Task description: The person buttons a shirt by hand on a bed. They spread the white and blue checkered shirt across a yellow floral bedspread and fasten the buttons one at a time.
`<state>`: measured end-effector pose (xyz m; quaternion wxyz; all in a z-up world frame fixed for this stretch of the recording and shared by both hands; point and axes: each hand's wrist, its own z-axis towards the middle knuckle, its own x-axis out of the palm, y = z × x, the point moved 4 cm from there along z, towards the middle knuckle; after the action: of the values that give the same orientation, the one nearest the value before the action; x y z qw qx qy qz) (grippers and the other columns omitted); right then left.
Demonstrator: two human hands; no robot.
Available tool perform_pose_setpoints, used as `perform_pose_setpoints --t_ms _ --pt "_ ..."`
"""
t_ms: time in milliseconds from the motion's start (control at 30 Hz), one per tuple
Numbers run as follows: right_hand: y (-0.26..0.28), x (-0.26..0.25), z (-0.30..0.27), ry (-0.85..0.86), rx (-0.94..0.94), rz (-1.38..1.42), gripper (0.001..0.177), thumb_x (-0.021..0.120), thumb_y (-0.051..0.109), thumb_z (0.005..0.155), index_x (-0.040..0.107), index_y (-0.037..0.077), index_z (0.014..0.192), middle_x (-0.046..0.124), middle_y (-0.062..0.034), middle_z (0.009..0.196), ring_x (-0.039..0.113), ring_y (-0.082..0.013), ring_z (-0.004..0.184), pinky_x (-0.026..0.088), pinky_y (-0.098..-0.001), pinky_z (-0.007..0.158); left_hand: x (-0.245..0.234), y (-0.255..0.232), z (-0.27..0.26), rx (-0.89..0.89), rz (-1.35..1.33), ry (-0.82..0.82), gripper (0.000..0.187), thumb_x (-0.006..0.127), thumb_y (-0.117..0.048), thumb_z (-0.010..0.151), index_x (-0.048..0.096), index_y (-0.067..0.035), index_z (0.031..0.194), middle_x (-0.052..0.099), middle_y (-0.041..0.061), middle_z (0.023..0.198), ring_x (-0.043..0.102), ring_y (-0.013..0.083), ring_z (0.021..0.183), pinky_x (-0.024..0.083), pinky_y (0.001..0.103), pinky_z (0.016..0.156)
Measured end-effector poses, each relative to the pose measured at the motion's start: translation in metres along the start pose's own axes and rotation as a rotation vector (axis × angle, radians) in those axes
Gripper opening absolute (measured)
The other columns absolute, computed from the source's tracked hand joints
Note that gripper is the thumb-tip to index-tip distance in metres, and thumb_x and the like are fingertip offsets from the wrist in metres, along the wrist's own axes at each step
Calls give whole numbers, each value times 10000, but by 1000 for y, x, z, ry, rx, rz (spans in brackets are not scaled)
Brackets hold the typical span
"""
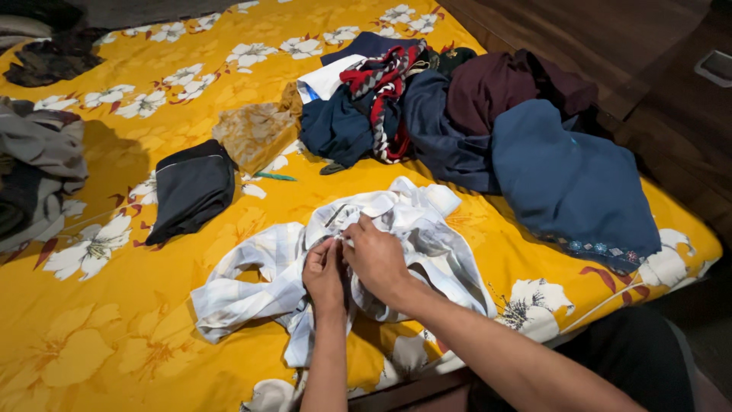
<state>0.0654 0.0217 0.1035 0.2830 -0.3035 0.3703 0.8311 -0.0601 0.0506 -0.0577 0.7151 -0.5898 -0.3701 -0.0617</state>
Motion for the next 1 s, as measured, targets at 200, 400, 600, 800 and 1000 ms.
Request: perform_pose_setpoints --t_ms 200,400,600,800,1000 --pt "-9 4 13 -34 21 -10 173 744 158 826 719 75 976 665 -173 1146 695 -389 775 568 -464 682 14 -15 -6 61 48 17 166 627 -70 997 654 12 1139 723 56 1041 664 107 908 537 236 815" --pt "-4 3 13 16 91 20 186 721 161 847 721 82 1016 678 -144 1093 702 -376 812 560 -472 709 16 -25 -9 157 200 -3 176 631 -74 1010 685 30 1140 727 62 1064 659 115 949 528 246 858" --pt "-7 9 24 7 90 12 149 716 173 865 733 78 980 679 -145 1060 695 -382 791 556 -475 707 13 -17 -9 195 234 33 184 625 -50 991 676 26 1150 724 59 1068 664 116 957 532 243 868" --pt "-3 10 14 1 87 31 160 721 196 873 730 75 977 681 -139 1027 697 -374 774 559 -467 693 11 -19 -9 126 123 -32 150 622 -63 1014 678 19 1127 710 66 1042 644 118 912 521 257 822" --pt "-8 5 5 -31 113 66 167 718 202 889 740 62 978 677 -148 1025 691 -379 766 554 -470 695 21 -32 -18 189 253 -14 142 647 -68 996 689 26 1094 732 71 1066 674 112 966 535 240 885"
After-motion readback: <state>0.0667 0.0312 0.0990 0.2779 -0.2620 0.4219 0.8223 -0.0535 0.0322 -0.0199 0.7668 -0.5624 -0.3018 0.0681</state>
